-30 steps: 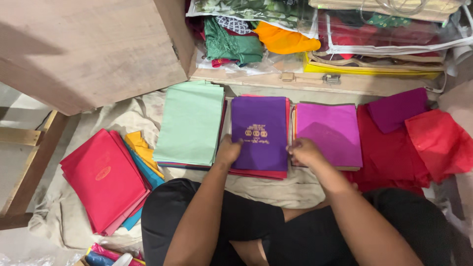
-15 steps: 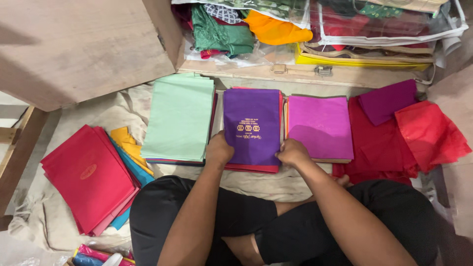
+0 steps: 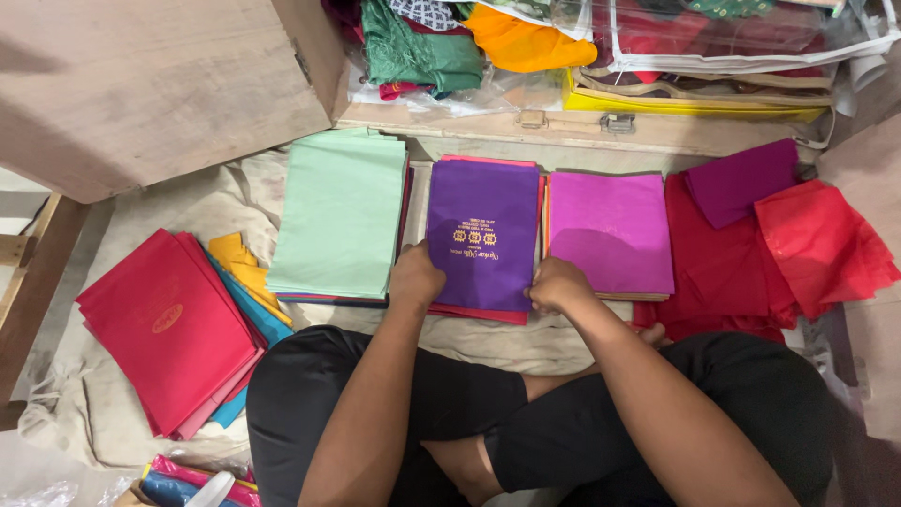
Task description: The person sits on the floor and folds multiple colorful cloth items one by one. They pick up each cloth, fold it into a smaller square, and place it into a neat stack. The process is repeated for several different colored cloths.
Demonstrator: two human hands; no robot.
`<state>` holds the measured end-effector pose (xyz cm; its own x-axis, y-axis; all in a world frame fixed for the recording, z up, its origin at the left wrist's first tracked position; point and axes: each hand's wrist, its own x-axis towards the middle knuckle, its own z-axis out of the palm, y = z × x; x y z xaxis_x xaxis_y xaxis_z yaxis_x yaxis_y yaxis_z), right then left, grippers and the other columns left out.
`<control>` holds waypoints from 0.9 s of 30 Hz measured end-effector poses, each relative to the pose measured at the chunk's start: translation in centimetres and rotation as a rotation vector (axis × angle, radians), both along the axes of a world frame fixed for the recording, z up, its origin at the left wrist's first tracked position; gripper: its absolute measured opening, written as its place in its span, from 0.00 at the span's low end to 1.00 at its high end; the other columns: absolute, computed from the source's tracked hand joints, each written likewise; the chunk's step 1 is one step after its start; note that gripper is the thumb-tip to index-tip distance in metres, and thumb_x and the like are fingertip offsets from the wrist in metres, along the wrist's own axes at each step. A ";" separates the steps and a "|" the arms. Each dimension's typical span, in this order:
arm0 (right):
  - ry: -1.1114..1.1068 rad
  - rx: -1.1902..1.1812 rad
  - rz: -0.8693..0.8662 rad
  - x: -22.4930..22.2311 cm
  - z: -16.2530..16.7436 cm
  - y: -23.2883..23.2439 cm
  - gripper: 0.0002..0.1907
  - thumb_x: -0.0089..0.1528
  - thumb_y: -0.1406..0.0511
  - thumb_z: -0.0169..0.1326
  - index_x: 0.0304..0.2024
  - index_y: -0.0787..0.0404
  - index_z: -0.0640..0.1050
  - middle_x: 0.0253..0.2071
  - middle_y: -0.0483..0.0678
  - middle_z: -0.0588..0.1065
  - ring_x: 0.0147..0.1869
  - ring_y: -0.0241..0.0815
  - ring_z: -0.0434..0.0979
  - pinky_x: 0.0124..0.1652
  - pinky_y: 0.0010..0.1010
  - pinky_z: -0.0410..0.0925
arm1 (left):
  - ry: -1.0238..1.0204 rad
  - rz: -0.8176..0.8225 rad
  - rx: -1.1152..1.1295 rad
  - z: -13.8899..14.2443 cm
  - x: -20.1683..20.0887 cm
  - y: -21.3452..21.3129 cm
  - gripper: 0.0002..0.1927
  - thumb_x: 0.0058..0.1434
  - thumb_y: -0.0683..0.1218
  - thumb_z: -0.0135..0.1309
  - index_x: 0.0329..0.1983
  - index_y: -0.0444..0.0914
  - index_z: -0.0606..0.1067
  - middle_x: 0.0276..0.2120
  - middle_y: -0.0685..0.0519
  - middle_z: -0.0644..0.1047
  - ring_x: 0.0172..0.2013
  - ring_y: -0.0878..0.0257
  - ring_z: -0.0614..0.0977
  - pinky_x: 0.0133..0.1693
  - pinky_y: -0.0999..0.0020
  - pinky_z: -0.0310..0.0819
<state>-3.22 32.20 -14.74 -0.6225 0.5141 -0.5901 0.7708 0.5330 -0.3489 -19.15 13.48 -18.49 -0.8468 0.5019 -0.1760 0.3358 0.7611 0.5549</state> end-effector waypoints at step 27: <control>-0.211 -0.489 -0.343 0.2 -0.5 -2.0 0.19 0.62 0.56 0.63 0.40 0.68 0.78 0.32 0.54 0.79 0.32 0.45 0.80 0.29 0.34 0.74 | 0.152 -0.087 -0.106 1.4 1.7 -0.6 0.25 0.52 0.39 0.60 0.54 0.31 0.71 0.53 0.36 0.72 0.50 0.37 0.80 0.53 0.52 0.77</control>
<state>-3.06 30.20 -15.23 -0.3145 0.3039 -0.8993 0.9484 0.0605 -0.3112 -17.42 12.84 -17.04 -0.8217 0.5601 -0.1055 0.4768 0.7769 0.4113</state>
